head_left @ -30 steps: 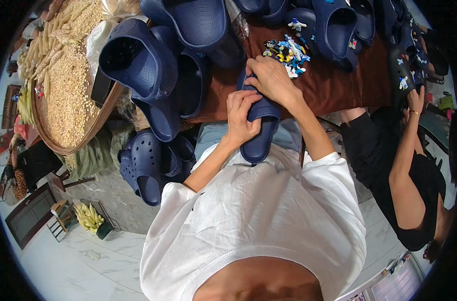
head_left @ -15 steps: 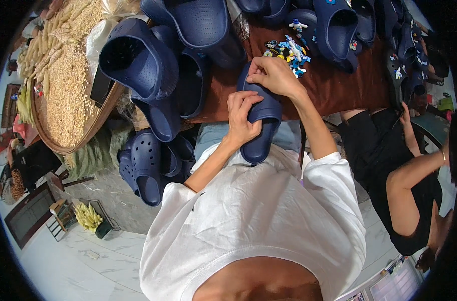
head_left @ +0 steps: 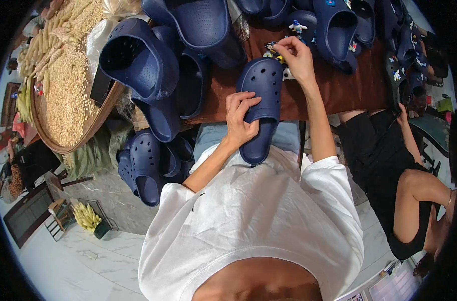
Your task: Attaching decorative charms to blue clogs.
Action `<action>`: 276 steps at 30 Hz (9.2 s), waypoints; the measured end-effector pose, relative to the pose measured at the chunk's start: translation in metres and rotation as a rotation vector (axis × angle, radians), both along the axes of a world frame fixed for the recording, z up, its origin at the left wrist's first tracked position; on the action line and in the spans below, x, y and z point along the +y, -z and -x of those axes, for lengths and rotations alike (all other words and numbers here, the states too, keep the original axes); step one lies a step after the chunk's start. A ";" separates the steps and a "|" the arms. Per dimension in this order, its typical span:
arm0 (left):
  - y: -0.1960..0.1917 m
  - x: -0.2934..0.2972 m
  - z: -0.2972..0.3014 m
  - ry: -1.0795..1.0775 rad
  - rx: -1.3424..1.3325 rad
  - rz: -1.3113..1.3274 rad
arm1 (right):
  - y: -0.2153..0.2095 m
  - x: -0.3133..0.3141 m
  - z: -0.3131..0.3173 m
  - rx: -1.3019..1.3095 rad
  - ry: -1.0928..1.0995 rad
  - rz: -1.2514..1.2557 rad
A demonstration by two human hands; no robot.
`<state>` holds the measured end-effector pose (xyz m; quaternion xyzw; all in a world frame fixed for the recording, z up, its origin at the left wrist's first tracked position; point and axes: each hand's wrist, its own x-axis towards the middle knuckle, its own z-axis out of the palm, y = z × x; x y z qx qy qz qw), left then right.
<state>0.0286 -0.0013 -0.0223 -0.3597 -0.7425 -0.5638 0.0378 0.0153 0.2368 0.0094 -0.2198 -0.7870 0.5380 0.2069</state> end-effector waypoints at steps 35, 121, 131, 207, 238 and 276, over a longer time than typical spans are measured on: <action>-0.050 0.018 0.033 0.051 -0.041 -0.188 | -0.012 -0.094 -0.142 0.222 0.015 0.294; -0.007 -0.026 0.007 0.357 -0.829 -0.295 | 0.002 -0.176 -0.179 0.132 -0.302 -0.702; 0.035 -0.055 -0.027 0.010 -0.589 -0.022 | -0.008 -0.136 -0.154 0.192 -0.033 -0.501; -0.010 -0.002 0.002 0.018 -0.107 0.134 | 0.016 -0.067 -0.043 0.044 -0.043 -0.552; 0.000 0.000 -0.001 -0.013 -0.080 0.090 | 0.019 -0.100 -0.104 0.026 0.105 -0.364; -0.003 -0.002 0.000 0.002 -0.078 0.160 | 0.038 -0.104 -0.113 -0.233 0.215 0.309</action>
